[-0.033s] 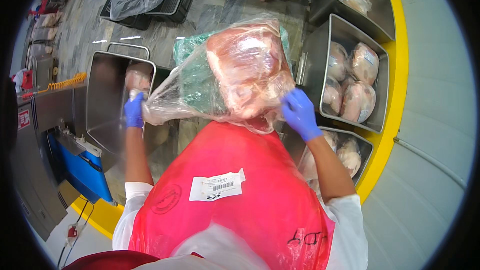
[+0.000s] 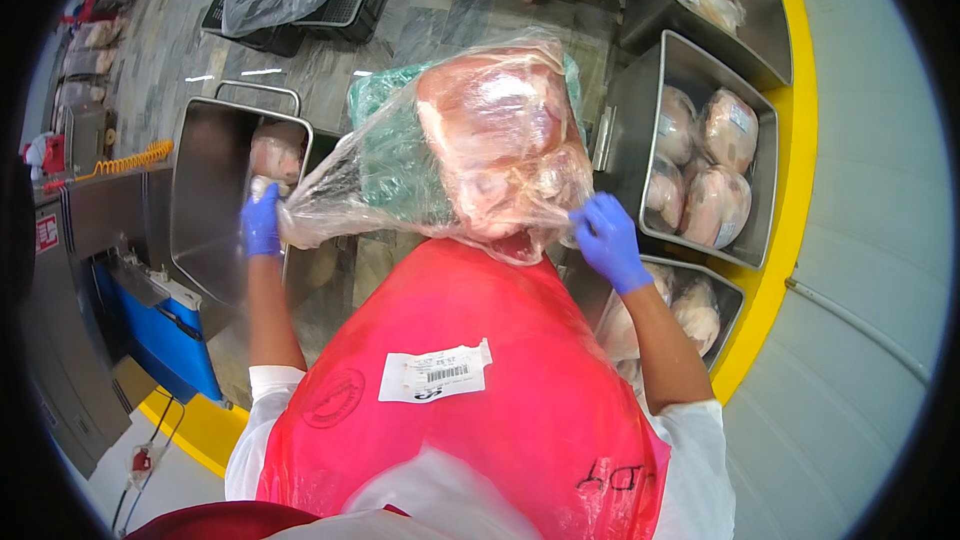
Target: The person unwraps a large piece of meat from plastic, trims fat and connective tissue using a knife, and places the trimmed meat into a metal bin. The process is repeated with another piece of meat.
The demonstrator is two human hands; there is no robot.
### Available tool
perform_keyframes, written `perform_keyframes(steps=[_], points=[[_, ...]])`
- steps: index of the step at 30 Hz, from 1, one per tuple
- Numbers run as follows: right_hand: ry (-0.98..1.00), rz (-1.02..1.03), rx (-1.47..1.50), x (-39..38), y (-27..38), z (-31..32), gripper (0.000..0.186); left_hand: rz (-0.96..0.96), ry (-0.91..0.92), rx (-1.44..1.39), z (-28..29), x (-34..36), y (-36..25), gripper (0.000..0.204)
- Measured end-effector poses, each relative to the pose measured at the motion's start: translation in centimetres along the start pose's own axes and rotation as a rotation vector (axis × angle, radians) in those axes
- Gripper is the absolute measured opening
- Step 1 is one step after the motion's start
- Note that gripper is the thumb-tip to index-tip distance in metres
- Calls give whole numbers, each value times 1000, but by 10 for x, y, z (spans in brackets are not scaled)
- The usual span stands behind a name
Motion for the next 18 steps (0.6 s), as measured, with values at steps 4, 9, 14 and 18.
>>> perform_keyframes(steps=[4, 9, 14, 18], points=[[-11, 7, -25, 4, 16, 10, 11, -176, -32, 60, -22, -32, -78, 27], [74, 255, 107, 86, 118, -1, 65, 67, 393, -133, -148, -102, -109, 44], [232, 452, 80, 121, 189, -83, 77, 567, 761, -815, -190, -164, -144, 52], [189, 146, 301, 132, 163, -136, 59, 162, 694, -430, -153, -162, -130, 50]])
Point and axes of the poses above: each hand's wrist, its own x-axis towards the middle knuckle, its own z-axis out of the back of the hand, y = z × x, the point moved 5 cm from there along x, towards the middle knuckle, and after that the axes turned 8 degrees about -x, right-handed, at the moved point
